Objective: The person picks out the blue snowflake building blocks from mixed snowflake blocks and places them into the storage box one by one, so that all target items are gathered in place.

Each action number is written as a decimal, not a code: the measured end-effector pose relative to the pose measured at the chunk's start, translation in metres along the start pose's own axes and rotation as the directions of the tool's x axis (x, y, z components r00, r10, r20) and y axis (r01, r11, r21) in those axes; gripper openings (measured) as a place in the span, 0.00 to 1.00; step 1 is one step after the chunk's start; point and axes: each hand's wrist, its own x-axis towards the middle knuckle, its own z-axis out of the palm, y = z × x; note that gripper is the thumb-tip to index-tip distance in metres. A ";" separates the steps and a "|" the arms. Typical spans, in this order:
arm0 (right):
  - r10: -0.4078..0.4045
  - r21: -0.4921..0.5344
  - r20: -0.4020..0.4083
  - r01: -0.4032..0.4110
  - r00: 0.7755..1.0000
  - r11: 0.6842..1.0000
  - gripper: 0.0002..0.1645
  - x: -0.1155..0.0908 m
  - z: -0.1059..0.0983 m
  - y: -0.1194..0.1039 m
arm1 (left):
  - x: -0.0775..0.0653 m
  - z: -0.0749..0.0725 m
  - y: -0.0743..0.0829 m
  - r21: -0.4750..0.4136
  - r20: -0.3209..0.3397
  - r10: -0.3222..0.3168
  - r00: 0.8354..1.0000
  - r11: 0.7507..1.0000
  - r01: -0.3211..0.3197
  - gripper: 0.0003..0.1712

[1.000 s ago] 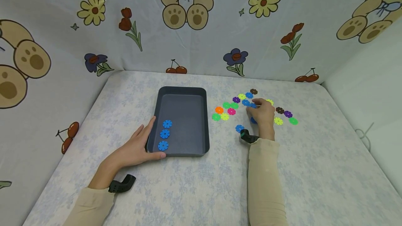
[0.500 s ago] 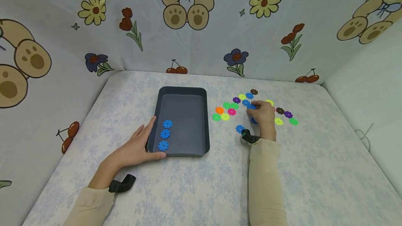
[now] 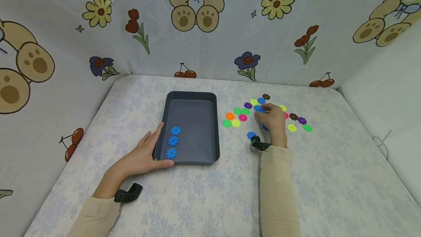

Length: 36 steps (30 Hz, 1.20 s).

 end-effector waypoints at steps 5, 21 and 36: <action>-0.056 0.007 0.001 0.056 0.998 0.998 0.28 -0.001 0.002 -0.007 | 0.000 0.000 0.000 0.000 0.000 0.000 1.000 1.000 0.000 0.76; -0.176 0.064 0.005 0.175 0.984 0.982 0.26 -0.006 0.007 -0.029 | 0.000 0.000 0.000 0.001 -0.001 0.006 1.000 1.000 -0.006 0.77; -0.216 0.086 0.027 0.213 0.976 0.973 0.26 -0.013 0.017 -0.052 | 0.000 0.000 0.000 0.001 -0.004 0.007 1.000 1.000 -0.007 0.77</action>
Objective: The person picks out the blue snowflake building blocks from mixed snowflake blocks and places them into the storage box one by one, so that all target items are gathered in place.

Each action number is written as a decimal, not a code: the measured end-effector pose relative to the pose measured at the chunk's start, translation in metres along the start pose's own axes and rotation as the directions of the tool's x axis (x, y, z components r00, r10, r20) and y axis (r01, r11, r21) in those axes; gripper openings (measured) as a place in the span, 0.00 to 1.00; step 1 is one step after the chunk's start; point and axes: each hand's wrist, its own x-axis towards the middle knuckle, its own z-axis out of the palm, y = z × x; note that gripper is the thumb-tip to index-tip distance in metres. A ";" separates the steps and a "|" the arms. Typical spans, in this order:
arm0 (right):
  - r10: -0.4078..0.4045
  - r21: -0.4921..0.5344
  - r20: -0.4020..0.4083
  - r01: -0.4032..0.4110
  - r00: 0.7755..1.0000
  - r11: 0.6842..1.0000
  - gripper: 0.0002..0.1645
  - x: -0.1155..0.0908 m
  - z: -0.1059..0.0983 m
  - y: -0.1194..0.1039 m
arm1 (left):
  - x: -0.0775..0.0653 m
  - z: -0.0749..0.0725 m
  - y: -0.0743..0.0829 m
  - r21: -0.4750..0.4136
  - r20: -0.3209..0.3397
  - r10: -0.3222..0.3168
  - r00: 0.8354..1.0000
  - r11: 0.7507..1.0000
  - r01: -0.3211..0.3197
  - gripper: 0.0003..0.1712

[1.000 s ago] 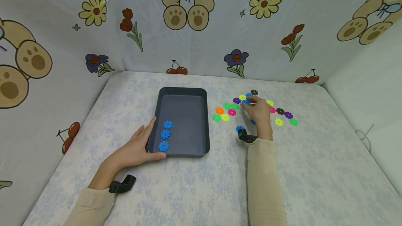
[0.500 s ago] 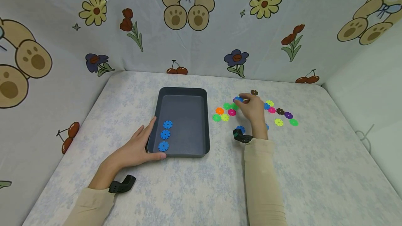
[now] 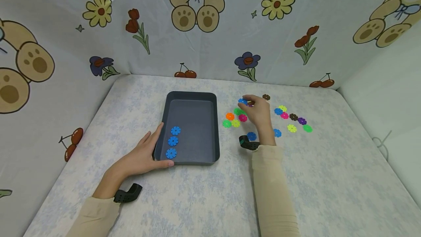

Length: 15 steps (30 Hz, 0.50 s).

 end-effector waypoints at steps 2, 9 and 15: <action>-0.018 0.001 0.001 0.018 1.000 1.000 0.26 0.000 0.001 -0.003 | 0.000 0.000 0.000 0.002 0.001 0.001 1.000 1.000 -0.001 0.77; -0.084 -0.013 0.002 0.084 0.996 0.996 0.25 -0.002 0.006 -0.012 | 0.001 0.000 -0.001 -0.002 0.006 0.004 1.000 1.000 -0.004 0.77; -0.133 0.006 0.023 0.133 0.991 0.991 0.25 -0.005 0.010 -0.021 | 0.000 -0.001 0.000 0.004 0.008 -0.002 1.000 1.000 0.002 0.77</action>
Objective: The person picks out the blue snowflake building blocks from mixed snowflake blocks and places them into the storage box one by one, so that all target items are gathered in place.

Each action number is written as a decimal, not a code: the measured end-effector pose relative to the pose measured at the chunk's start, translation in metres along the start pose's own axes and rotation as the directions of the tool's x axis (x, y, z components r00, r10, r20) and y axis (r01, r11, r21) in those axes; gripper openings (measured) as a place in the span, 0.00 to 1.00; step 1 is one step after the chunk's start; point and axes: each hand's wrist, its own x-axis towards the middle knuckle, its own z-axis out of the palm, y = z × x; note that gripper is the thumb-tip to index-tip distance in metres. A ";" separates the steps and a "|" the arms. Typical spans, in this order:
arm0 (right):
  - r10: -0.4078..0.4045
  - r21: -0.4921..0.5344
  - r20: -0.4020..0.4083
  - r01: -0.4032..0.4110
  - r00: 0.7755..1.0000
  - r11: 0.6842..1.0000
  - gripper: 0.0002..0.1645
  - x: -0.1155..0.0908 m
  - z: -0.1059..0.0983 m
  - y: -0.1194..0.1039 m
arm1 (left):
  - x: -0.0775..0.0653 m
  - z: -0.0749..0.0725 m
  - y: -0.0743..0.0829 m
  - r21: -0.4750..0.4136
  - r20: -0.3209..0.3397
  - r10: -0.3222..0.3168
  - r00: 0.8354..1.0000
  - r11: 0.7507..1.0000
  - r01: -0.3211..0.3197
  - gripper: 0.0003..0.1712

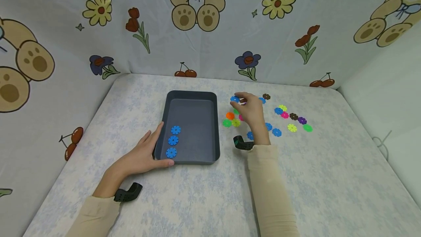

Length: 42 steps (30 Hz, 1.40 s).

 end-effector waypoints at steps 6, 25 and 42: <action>-0.011 -0.019 0.002 0.011 1.000 1.000 0.25 -0.003 0.006 -0.009 | 0.000 0.001 0.001 0.000 0.001 0.001 1.000 1.000 -0.001 0.77; -0.084 -0.061 0.004 0.084 0.996 0.995 0.24 -0.005 0.020 -0.033 | 0.001 -0.001 0.001 0.010 0.004 -0.020 1.000 1.000 0.020 0.77; -0.136 -0.046 0.022 0.137 0.991 0.990 0.22 -0.010 0.036 -0.053 | -0.003 0.002 0.000 0.003 -0.005 -0.007 1.000 1.000 0.007 0.76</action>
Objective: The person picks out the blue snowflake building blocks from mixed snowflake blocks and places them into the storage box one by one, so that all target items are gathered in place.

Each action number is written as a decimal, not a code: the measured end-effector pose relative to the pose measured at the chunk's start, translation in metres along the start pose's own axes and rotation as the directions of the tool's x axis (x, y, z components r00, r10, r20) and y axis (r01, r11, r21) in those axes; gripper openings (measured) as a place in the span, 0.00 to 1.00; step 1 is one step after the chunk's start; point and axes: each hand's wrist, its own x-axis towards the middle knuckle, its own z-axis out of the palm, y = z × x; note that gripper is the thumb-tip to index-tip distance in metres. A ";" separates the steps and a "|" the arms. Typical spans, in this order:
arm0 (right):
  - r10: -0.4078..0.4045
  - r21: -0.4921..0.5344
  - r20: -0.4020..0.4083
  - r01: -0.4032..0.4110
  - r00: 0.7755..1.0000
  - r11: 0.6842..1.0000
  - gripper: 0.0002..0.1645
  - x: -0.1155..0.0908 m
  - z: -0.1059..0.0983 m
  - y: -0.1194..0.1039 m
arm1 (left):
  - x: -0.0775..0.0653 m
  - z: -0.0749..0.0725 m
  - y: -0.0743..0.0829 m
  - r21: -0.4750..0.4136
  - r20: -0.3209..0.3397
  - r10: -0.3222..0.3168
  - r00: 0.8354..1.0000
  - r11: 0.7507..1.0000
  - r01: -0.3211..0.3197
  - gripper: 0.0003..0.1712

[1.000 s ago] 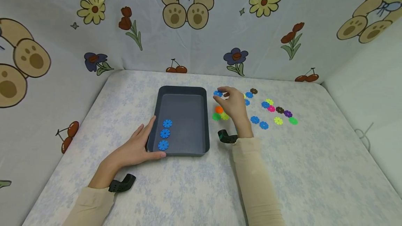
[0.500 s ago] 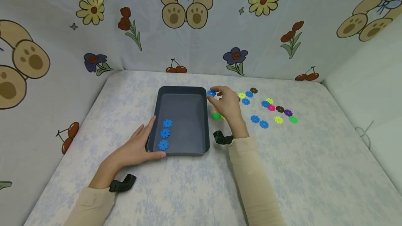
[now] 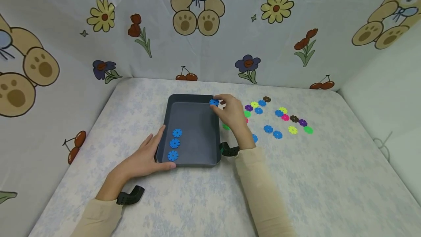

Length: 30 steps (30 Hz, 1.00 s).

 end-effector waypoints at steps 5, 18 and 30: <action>-0.042 0.014 0.024 0.042 0.999 0.999 0.20 0.001 0.007 -0.007 | 0.001 -0.001 0.002 -0.006 0.002 0.002 1.000 1.000 -0.002 0.76; -0.089 0.021 0.085 0.088 0.992 0.996 0.19 -0.001 0.025 -0.021 | 0.001 -0.001 0.001 -0.007 0.000 0.004 1.000 1.000 -0.004 0.76; -0.087 -0.008 0.148 0.090 0.985 0.996 0.18 0.001 0.039 -0.029 | 0.002 0.001 0.000 -0.008 -0.003 0.014 1.000 1.000 -0.014 0.76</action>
